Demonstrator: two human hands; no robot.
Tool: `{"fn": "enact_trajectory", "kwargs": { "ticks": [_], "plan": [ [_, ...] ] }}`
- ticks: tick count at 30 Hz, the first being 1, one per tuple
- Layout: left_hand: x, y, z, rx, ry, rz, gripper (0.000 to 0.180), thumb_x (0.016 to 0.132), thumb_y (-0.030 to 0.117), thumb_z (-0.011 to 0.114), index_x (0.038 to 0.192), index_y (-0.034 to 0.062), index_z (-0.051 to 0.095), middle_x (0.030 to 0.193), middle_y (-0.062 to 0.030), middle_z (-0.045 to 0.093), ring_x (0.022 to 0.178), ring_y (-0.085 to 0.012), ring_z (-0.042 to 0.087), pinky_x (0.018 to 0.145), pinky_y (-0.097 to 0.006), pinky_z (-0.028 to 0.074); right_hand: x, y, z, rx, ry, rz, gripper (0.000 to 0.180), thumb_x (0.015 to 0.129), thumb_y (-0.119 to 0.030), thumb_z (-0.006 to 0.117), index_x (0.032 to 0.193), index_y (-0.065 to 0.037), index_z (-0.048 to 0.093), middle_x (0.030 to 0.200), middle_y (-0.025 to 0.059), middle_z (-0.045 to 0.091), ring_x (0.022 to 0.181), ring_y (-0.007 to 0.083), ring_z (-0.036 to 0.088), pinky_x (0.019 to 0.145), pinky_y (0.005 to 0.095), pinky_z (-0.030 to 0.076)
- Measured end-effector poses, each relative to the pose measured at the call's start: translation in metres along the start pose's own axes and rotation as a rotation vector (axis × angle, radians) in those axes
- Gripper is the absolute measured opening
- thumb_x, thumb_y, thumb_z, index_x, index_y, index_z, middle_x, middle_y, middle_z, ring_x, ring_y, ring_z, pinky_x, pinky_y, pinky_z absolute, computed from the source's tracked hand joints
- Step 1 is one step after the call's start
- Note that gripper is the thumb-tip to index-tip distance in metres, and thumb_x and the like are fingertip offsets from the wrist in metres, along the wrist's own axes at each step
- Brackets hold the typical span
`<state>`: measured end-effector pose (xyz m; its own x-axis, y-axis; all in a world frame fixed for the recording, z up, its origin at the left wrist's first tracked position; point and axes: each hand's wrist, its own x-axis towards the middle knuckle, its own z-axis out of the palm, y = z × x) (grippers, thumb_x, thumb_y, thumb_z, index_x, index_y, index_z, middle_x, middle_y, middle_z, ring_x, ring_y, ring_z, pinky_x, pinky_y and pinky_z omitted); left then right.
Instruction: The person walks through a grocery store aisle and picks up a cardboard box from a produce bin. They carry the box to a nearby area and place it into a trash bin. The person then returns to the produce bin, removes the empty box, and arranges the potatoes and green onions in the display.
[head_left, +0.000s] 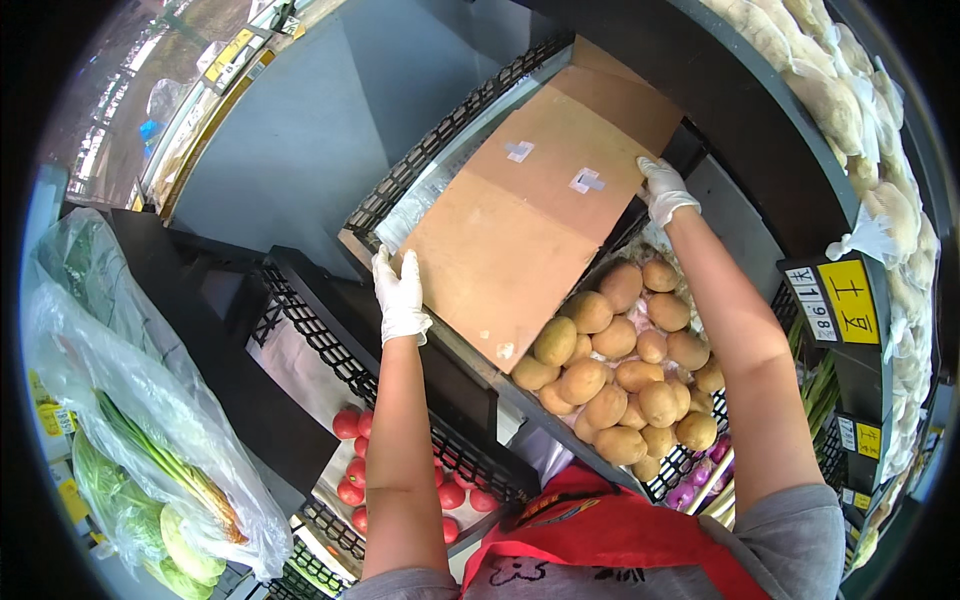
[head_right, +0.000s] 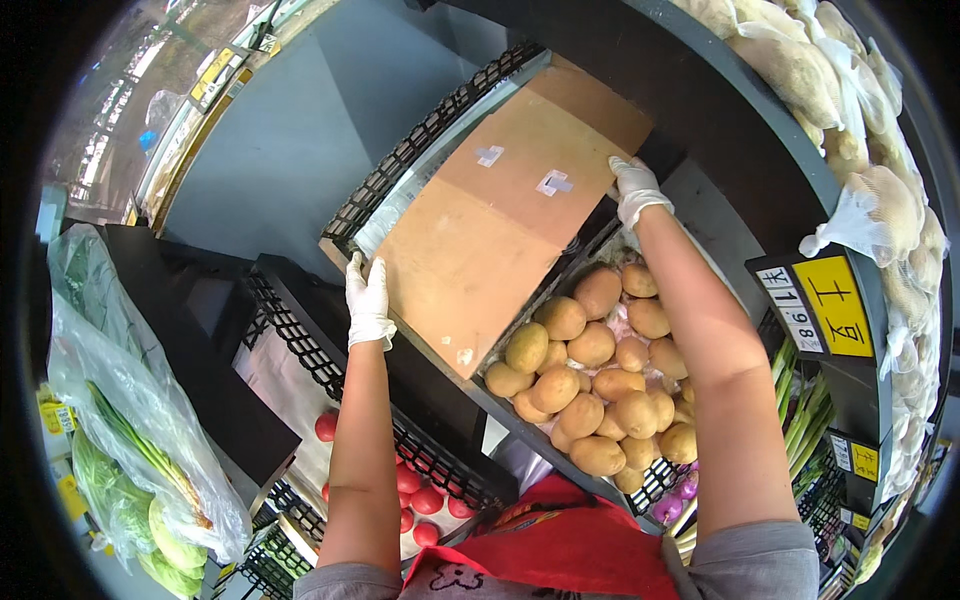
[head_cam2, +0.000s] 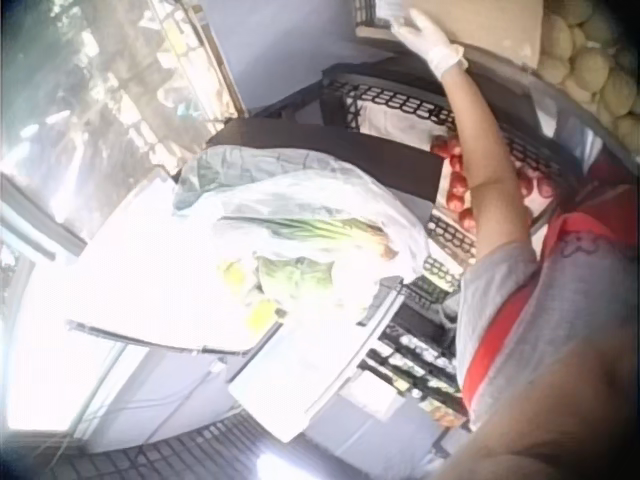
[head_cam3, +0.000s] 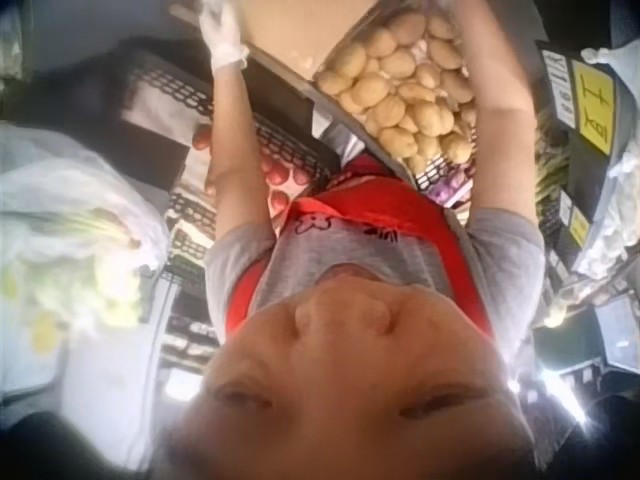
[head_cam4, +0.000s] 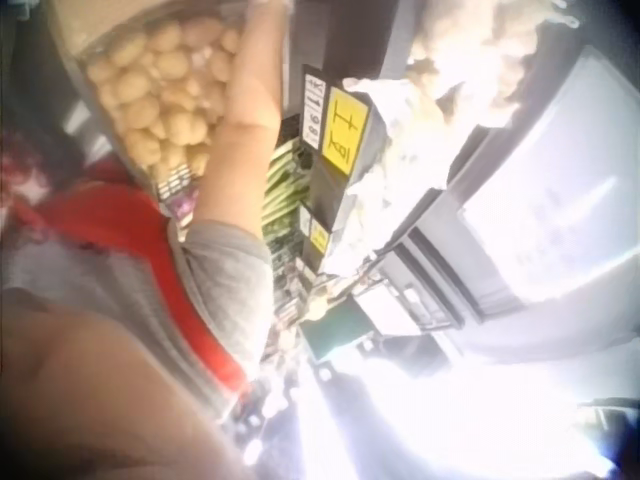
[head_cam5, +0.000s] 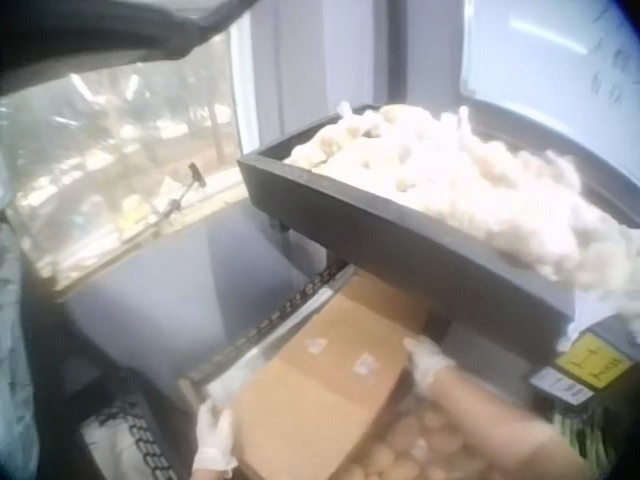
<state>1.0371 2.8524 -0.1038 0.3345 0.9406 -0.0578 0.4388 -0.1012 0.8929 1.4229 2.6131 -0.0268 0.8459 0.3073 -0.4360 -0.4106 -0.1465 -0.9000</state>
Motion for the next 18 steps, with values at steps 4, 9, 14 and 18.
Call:
{"fn": "enact_trajectory", "kwargs": {
  "ticks": [4,9,14,18],
  "plan": [
    [-0.005,-0.005,0.004,-0.204,0.045,-0.057,0.072,0.09,0.021,0.069,0.147,-0.0051,0.035,0.152,-0.0249,0.038,0.141,-0.034,0.037,0.116,-0.04,0.032,0.03,0.03,0.02,0.015,0.096,-0.022,0.023,0.099,-0.019,0.059,0.121,-0.011,0.06,0.116,0.0044,0.064,0.1,0.0206,0.064,0.085,0.0367,0.053],
    [-0.043,0.057,0.002,0.678,-0.198,0.28,0.095,0.08,0.048,0.074,0.156,0.0142,0.028,0.163,-0.0204,0.016,0.15,-0.0426,0.014,0.117,-0.062,0.016,0.047,0.049,0.069,-1.904,-0.147,-0.173,0.03,0.088,-0.019,0.064,0.114,-0.008,0.073,0.129,0.0139,0.065,0.118,0.0285,0.063,0.091,0.0386,0.054],
    [-0.069,0.096,0.049,0.869,-0.678,0.375,0.113,0.067,0.06,0.08,0.158,0.0276,0.022,0.166,-0.0155,0.005,0.152,-0.0423,0.005,0.113,-0.071,0.01,0.102,0.088,0.027,-1.805,-0.083,-0.108,0.03,0.089,-0.015,0.061,0.114,-0.004,0.072,0.126,0.017,0.066,0.116,0.0335,0.064,0.091,0.0401,0.054],
    [-0.069,0.061,0.051,0.923,-0.698,0.204,0.11,0.07,0.043,0.085,0.158,0.0298,0.021,0.166,-0.0153,0.004,0.151,-0.0424,0.005,0.114,-0.07,0.015,0.094,0.089,0.054,-1.832,-0.347,-0.219,0.03,0.087,-0.019,0.064,0.112,-0.003,0.07,0.12,0.017,0.068,0.113,0.0361,0.064,0.092,0.0392,0.053]
  ]
}}
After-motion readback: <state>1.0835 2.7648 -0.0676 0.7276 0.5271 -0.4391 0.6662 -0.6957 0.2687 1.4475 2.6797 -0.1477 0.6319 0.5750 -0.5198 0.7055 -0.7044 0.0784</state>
